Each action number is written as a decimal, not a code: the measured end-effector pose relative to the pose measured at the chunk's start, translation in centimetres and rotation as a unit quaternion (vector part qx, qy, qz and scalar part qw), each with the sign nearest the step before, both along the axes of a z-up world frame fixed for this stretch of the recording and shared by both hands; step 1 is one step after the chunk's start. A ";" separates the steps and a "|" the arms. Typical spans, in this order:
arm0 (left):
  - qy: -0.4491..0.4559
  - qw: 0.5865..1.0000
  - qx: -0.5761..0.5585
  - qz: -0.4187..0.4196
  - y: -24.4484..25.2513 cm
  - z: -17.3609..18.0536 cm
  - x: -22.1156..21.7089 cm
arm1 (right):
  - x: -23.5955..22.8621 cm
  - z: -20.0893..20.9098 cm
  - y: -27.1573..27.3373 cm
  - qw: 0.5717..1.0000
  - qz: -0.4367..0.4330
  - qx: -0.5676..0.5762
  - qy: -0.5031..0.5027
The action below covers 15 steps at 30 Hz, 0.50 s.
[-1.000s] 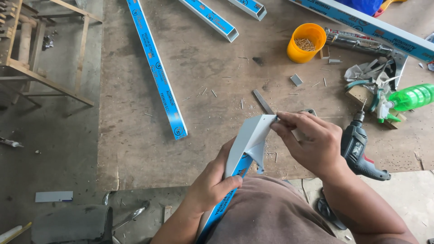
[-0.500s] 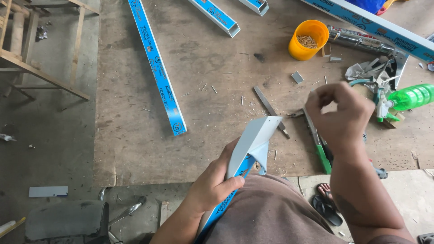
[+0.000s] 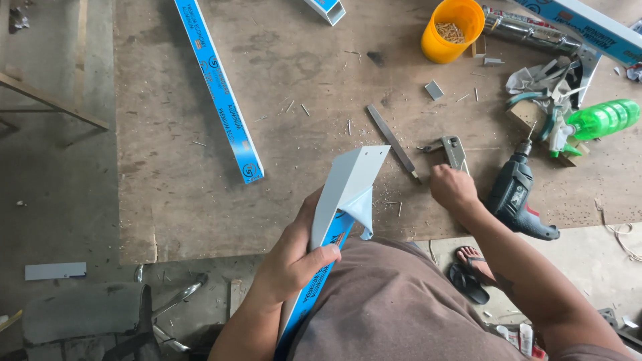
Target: The person files the edges of a long aluminum profile with a metal file, then peels off the blue protective film. They then pick up a small cut piece of the profile and file its edges and corners to smooth them.
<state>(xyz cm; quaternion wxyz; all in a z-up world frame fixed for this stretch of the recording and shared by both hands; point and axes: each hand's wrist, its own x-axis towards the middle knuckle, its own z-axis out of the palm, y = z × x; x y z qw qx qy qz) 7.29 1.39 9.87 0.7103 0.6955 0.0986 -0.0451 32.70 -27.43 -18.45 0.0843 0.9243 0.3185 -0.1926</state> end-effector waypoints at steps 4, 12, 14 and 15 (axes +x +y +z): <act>-0.007 1.000 0.009 -0.007 -0.1 -0.1 0.2 | -0.4 0.0 -1.1 0.997 0.037 0.030 0.062; -0.011 0.976 -0.216 -0.007 -0.1 -3.5 0.4 | 4.0 2.3 -6.3 0.960 -0.143 0.235 0.045; 0.003 0.967 -0.255 -0.025 -0.9 -5.2 0.3 | 2.3 6.2 -4.0 0.939 -0.178 0.285 0.072; 0.015 0.955 -0.292 -0.045 -1.1 -6.0 0.4 | 1.6 8.1 -2.8 0.914 -0.213 0.333 0.096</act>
